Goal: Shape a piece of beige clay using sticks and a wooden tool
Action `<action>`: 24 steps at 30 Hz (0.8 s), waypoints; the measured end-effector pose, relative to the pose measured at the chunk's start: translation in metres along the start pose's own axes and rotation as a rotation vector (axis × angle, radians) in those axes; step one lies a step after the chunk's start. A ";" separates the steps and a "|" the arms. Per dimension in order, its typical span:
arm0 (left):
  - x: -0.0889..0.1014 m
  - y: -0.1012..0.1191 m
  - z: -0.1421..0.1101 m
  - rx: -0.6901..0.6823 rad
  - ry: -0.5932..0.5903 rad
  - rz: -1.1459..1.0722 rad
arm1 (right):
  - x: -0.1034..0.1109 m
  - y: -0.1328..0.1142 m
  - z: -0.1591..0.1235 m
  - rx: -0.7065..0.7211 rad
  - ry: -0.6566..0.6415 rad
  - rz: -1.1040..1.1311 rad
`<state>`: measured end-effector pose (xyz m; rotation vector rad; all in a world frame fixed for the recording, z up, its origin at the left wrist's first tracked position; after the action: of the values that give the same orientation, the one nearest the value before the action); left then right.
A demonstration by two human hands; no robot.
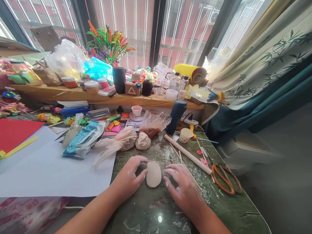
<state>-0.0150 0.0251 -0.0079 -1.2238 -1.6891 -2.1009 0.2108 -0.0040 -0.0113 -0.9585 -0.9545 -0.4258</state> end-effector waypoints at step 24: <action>-0.044 0.015 0.003 -0.090 -0.320 0.463 | -0.004 0.027 -0.007 -0.413 0.024 1.102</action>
<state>0.0241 0.0077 -0.0268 -1.8504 -1.2545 -1.7840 0.2303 0.0043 -0.0293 -1.6786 -0.2024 0.3206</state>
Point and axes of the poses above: each hand's wrist, its own z-axis towards the middle knuckle, its own x-axis out of the back of the hand, y = z × x, the point moved 4 cm from there along z, towards the middle knuckle, and after that the axes turned 14 degrees about -y, right-handed, at the moved point
